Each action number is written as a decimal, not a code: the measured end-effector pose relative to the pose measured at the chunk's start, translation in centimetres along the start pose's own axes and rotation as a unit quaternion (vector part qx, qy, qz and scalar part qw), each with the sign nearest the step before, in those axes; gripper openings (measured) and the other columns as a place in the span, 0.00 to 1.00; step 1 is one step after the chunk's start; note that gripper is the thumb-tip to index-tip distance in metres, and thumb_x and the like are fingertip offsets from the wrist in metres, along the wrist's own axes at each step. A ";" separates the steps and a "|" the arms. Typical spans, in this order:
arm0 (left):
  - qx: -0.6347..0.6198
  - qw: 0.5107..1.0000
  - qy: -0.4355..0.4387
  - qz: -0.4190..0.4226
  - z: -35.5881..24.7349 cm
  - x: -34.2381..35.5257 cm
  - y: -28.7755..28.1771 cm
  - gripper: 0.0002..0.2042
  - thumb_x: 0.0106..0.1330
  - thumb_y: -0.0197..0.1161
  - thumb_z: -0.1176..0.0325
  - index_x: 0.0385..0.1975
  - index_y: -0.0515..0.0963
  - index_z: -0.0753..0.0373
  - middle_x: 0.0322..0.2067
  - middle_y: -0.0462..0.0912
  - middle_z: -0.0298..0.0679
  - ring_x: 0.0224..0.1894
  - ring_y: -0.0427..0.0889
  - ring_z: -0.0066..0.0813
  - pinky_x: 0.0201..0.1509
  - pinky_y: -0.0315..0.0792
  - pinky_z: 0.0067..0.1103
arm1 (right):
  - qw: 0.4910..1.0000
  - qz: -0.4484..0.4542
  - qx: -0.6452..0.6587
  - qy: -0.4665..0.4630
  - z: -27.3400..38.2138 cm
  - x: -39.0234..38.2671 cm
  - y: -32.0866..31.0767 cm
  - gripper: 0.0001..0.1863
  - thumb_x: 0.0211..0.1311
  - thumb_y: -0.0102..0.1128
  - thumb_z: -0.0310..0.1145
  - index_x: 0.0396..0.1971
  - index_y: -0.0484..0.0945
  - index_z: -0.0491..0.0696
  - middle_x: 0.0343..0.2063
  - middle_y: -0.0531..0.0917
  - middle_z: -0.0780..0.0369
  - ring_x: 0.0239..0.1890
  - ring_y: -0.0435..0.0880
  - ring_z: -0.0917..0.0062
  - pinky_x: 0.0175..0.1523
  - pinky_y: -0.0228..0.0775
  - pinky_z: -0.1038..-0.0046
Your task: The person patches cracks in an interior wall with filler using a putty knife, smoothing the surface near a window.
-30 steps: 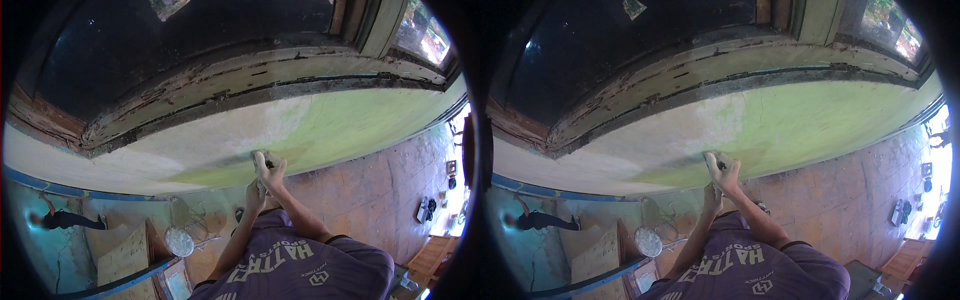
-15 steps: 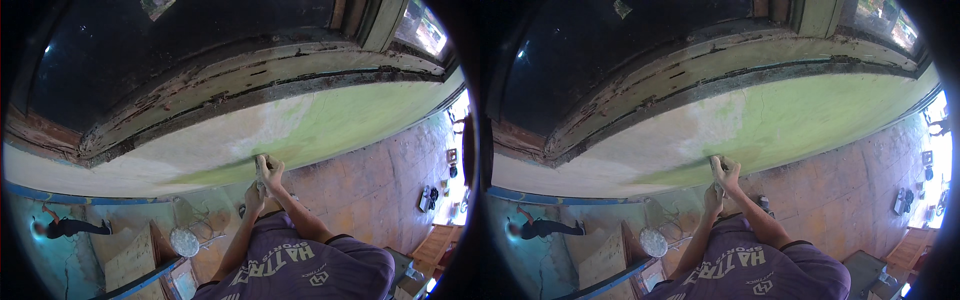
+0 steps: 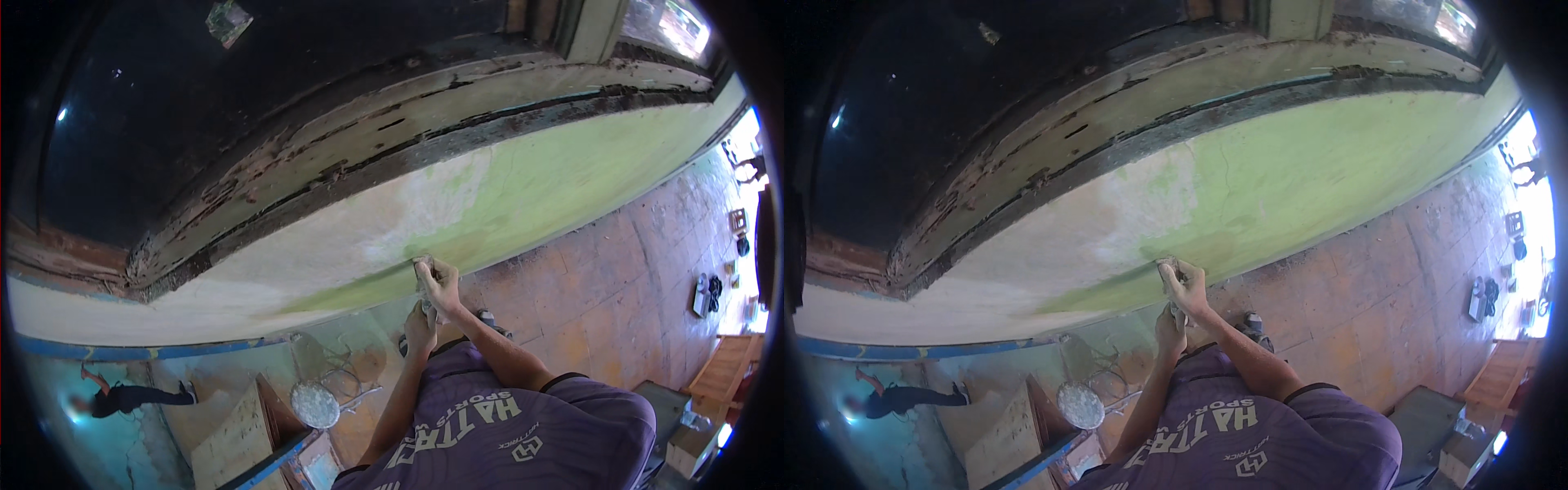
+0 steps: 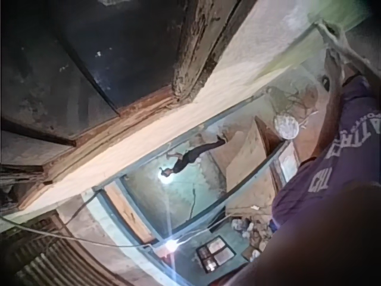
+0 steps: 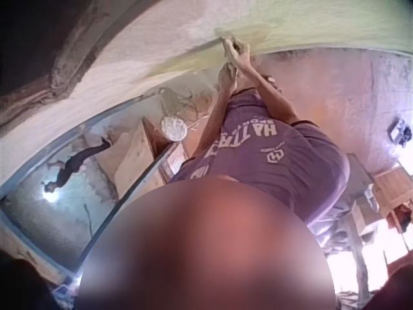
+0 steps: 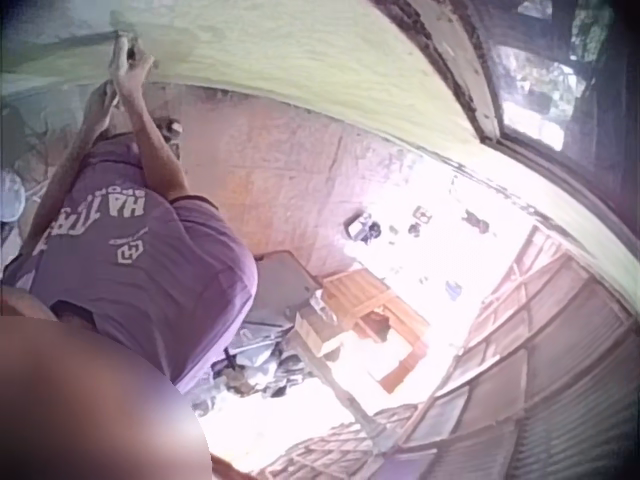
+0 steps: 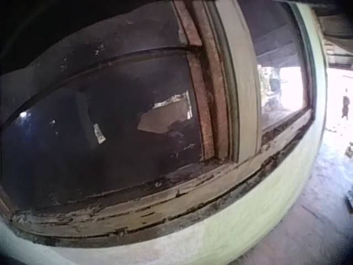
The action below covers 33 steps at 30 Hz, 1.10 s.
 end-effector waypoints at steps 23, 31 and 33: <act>-0.027 0.996 0.073 -0.036 -8.2 1.0 -3.5 0.19 0.70 0.47 0.56 0.36 0.75 0.70 0.25 0.79 0.56 0.28 0.79 0.60 0.31 0.71 0.41 | 0.999 0.025 0.020 0.008 9.3 1.1 1.0 0.19 0.69 0.56 0.38 0.20 0.75 0.42 0.11 0.72 0.70 0.13 0.71 0.88 0.18 0.62 0.81; -0.063 0.997 0.034 -0.027 -9.9 1.0 -4.2 0.17 0.69 0.49 0.59 0.31 0.75 0.70 0.24 0.78 0.55 0.28 0.79 0.58 0.31 0.70 0.42 | 0.996 0.063 0.061 0.011 10.6 1.0 1.3 0.19 0.70 0.54 0.37 0.19 0.73 0.44 0.11 0.71 0.70 0.13 0.72 0.88 0.17 0.64 0.81; -0.028 0.999 0.024 -0.016 -9.0 1.0 -3.0 0.17 0.69 0.50 0.59 0.30 0.75 0.69 0.23 0.78 0.53 0.27 0.79 0.56 0.31 0.70 0.42 | 0.996 0.059 0.056 0.022 9.3 0.8 0.8 0.19 0.70 0.54 0.38 0.19 0.73 0.44 0.11 0.72 0.70 0.12 0.72 0.88 0.17 0.64 0.82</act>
Point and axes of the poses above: each hand's wrist, its own x-axis towards the middle knuckle, its own y-axis out of the palm, z = x × y, the point moved 7 cm from there along x, towards the middle knuckle
